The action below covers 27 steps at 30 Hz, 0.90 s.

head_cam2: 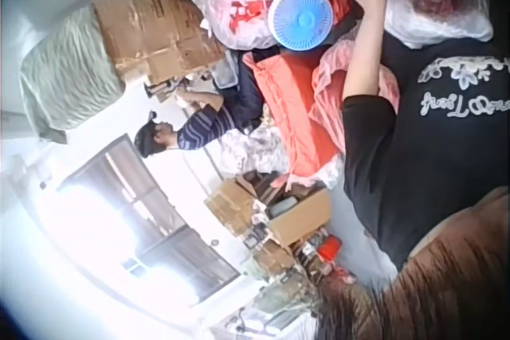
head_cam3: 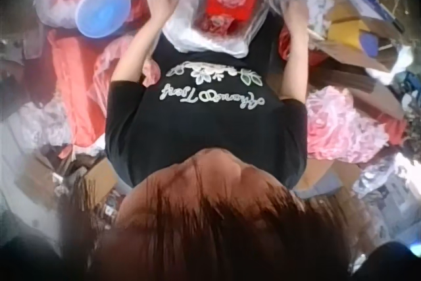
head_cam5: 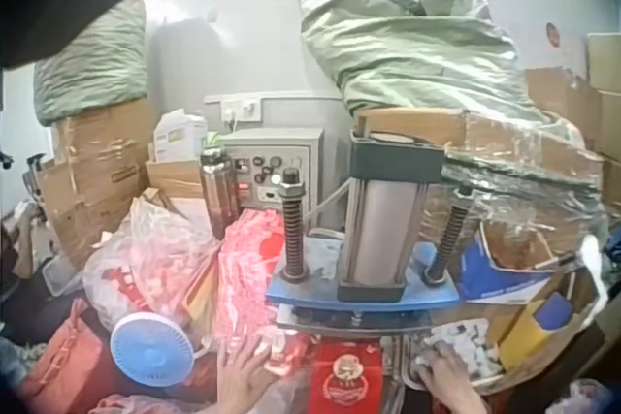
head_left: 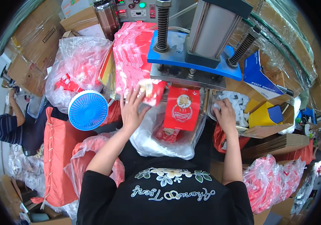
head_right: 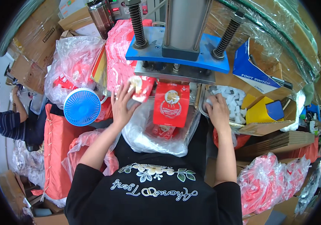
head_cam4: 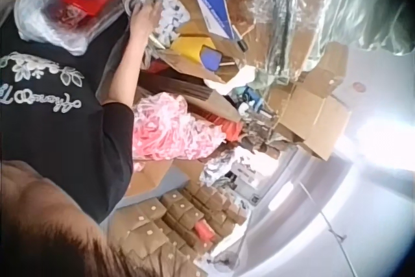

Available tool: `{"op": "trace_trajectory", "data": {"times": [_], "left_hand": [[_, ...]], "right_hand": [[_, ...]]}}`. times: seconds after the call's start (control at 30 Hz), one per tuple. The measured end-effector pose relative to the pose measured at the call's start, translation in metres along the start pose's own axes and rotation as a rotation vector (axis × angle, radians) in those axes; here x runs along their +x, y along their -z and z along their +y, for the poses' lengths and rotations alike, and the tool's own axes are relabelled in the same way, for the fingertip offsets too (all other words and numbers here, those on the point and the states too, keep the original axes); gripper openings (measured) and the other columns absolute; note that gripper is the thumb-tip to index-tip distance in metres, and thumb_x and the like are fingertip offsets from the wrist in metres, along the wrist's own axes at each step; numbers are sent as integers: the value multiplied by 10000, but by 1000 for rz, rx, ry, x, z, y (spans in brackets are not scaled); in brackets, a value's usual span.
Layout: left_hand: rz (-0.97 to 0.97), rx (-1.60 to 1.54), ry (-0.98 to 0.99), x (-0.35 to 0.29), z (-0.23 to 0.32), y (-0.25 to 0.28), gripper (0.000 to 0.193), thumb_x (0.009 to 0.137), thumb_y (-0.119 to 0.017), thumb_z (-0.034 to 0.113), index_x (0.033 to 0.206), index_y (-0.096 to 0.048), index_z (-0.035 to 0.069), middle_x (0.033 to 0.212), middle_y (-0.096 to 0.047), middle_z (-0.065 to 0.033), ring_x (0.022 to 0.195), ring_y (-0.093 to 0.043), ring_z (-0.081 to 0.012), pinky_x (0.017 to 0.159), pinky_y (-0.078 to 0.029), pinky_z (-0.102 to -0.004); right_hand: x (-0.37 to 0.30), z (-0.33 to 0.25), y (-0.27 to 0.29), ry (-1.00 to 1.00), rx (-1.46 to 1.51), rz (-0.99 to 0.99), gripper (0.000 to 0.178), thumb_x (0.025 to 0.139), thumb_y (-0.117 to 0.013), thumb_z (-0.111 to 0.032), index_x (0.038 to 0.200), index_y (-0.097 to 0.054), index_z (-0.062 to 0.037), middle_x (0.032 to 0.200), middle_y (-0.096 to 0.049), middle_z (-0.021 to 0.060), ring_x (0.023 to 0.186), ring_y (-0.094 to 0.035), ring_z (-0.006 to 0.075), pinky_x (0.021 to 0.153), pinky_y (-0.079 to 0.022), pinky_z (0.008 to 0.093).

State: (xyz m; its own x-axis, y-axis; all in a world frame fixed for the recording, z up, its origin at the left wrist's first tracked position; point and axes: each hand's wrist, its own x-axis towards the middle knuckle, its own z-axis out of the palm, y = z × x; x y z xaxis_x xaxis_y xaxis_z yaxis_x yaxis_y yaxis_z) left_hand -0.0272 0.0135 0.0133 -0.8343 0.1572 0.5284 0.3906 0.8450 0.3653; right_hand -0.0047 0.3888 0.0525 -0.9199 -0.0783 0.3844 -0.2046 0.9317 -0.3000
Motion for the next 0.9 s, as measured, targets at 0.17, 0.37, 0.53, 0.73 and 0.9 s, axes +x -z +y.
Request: {"op": "trace_trajectory", "data": {"times": [0.17,0.37,0.53,0.73,0.9], "left_hand": [[102,-193,112,3,1,32,216,802,-700,85,1014,-716,121,1022,-710,-35,1125,-602,-255,1132,-189,-550],[-151,-922,425,-6,58,40,122,898,-672,65,985,-704,-14,905,-701,-20,820,-591,-51,749,-463,-206],[-254,-981,500,-29,72,-4,97,860,-713,72,908,-723,-12,800,-701,-10,756,-590,-41,690,-470,-214],[-411,-1025,464,-38,74,-15,179,869,-711,129,967,-726,-20,785,-713,-40,704,-636,-85,654,-492,-227],[-562,-1289,619,-37,75,-19,219,913,-692,180,988,-720,-23,853,-713,-36,726,-618,-60,656,-509,-233]], "right_hand": [[8,-6,23,-135,138,-14,181,896,-613,-131,1039,-603,-19,972,-588,169,825,-609,349,742,-492,401],[8,-45,25,-193,990,-96,216,1016,-455,-97,1194,-525,2,1171,-653,136,951,-655,174,865,-496,297],[5,-76,20,-20,1063,-369,227,980,-499,-55,1193,-561,-7,1200,-645,117,1075,-614,184,946,-448,301],[10,-84,19,90,889,-560,242,963,-494,-40,1164,-627,-20,1130,-674,89,1058,-613,165,929,-460,305],[12,-82,-2,12,1184,-536,236,983,-500,-72,1184,-584,19,1202,-655,122,1150,-591,201,996,-447,327]]}}
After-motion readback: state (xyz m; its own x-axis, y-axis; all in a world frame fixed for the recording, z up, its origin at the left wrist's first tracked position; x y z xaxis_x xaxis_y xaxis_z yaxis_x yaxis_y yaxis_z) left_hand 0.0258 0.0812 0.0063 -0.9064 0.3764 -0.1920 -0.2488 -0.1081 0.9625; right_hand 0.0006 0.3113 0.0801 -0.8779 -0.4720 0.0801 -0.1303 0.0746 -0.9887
